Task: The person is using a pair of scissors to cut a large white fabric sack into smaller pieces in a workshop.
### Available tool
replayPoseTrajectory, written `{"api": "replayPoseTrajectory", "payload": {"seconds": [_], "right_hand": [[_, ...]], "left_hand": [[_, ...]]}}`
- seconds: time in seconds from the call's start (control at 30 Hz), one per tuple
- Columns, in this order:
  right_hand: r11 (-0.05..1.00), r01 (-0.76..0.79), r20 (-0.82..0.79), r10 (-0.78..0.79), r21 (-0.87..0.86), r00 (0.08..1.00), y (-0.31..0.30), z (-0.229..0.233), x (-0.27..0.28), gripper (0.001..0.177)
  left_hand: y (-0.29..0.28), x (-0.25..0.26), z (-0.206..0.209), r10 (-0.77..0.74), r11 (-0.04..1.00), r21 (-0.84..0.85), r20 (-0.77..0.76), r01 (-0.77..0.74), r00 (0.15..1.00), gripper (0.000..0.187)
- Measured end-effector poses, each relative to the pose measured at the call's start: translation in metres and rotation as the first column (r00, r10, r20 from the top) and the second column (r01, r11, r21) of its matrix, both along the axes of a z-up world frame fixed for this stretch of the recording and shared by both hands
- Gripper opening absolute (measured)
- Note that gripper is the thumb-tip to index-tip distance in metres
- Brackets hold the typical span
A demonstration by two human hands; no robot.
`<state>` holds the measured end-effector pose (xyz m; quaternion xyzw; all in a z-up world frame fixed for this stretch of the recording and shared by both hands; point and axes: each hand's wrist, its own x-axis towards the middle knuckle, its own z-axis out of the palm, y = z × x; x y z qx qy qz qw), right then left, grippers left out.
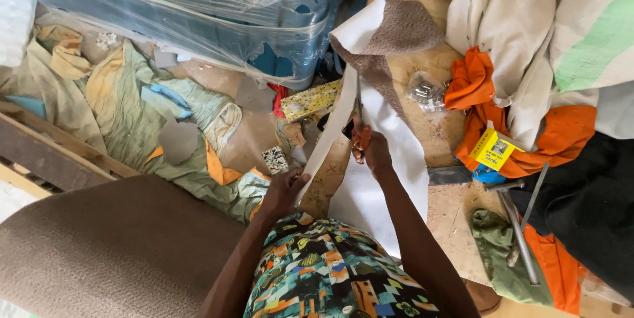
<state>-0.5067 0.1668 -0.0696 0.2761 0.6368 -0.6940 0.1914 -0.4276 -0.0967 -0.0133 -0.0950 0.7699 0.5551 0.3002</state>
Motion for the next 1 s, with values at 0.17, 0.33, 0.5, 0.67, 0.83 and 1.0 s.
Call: {"api": "replayPoseTrajectory", "payload": {"seconds": [0.17,0.33,0.5,0.67,0.83,1.0], "right_hand": [[0.983,0.071,-0.134,-0.048,0.169,0.99,-0.015,0.031,0.02,0.044],[0.984,0.062,-0.14,-0.039,0.166,0.989,-0.025,0.044,0.048,0.038],[0.99,0.091,-0.214,-0.067,0.104,0.975,-0.014,0.021,0.09,0.035],[0.995,0.064,-0.02,-0.063,0.08,0.998,-0.013,0.054,0.1,0.037],[0.995,0.064,0.023,-0.066,0.072,0.998,-0.006,0.068,0.113,0.044],[0.996,0.077,-0.003,-0.077,0.048,0.997,-0.007,0.091,0.116,0.048]], "left_hand": [[-0.015,0.004,-0.018,-0.217,0.967,-0.147,-0.031,0.21,0.976,0.053],[-0.022,-0.002,-0.033,-0.239,0.958,-0.167,-0.016,0.233,0.971,0.045],[0.01,-0.068,-0.015,-0.274,0.93,-0.263,-0.033,0.256,0.961,0.054],[0.075,-0.19,-0.117,0.323,0.896,0.265,0.166,-0.357,0.932,0.034],[0.108,-0.242,-0.071,0.485,0.874,-0.011,0.041,-0.485,0.874,0.082],[0.121,-0.304,-0.131,0.335,0.851,-0.355,-0.2,-0.387,0.921,0.052]]}}
